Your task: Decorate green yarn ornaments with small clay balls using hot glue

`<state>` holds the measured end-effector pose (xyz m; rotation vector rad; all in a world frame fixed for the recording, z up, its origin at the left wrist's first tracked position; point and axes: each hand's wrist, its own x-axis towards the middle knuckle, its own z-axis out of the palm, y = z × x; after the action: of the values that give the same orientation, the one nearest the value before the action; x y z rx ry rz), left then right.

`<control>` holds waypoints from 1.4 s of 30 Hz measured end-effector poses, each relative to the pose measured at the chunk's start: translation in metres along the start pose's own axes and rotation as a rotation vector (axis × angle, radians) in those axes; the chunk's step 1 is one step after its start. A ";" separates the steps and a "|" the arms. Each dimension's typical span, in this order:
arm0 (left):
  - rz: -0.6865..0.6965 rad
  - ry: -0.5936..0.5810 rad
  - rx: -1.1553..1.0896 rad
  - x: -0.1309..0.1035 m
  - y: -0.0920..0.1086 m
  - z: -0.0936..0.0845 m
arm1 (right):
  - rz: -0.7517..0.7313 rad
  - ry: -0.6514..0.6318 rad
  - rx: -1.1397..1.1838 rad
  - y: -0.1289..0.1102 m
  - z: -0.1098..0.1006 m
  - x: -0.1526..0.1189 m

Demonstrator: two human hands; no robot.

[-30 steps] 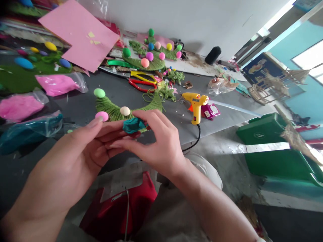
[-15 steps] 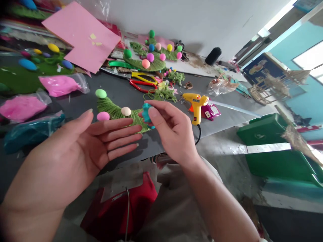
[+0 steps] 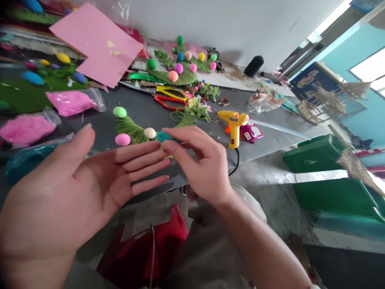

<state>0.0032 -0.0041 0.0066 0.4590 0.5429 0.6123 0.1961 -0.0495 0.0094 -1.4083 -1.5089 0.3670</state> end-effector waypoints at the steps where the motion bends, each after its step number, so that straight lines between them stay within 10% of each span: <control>1: 0.001 -0.007 0.001 -0.001 0.000 -0.001 | 0.029 0.061 0.025 0.000 -0.001 0.001; 8: 0.006 -0.072 -0.003 -0.003 -0.001 -0.004 | -0.161 -0.229 -0.092 0.003 -0.006 0.003; 14: 0.040 -0.138 -0.022 0.001 -0.007 -0.013 | -0.180 -0.040 -0.034 0.005 -0.005 0.005; 23: 0.042 0.172 0.131 -0.007 -0.005 0.001 | -0.174 -0.414 -0.063 0.004 -0.020 0.008; 31: 0.002 0.136 0.203 -0.004 -0.004 0.007 | -0.006 0.078 0.047 0.005 -0.017 0.008; 38: 0.047 0.082 0.235 -0.005 -0.009 0.006 | -0.236 -0.129 -0.087 -0.003 -0.004 0.004; 42: 0.078 0.082 0.226 -0.006 -0.009 0.007 | -0.110 -0.041 -0.010 -0.005 -0.007 0.005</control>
<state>0.0063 -0.0161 0.0093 0.6725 0.6781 0.6492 0.1996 -0.0493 0.0187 -1.3262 -1.6161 0.3223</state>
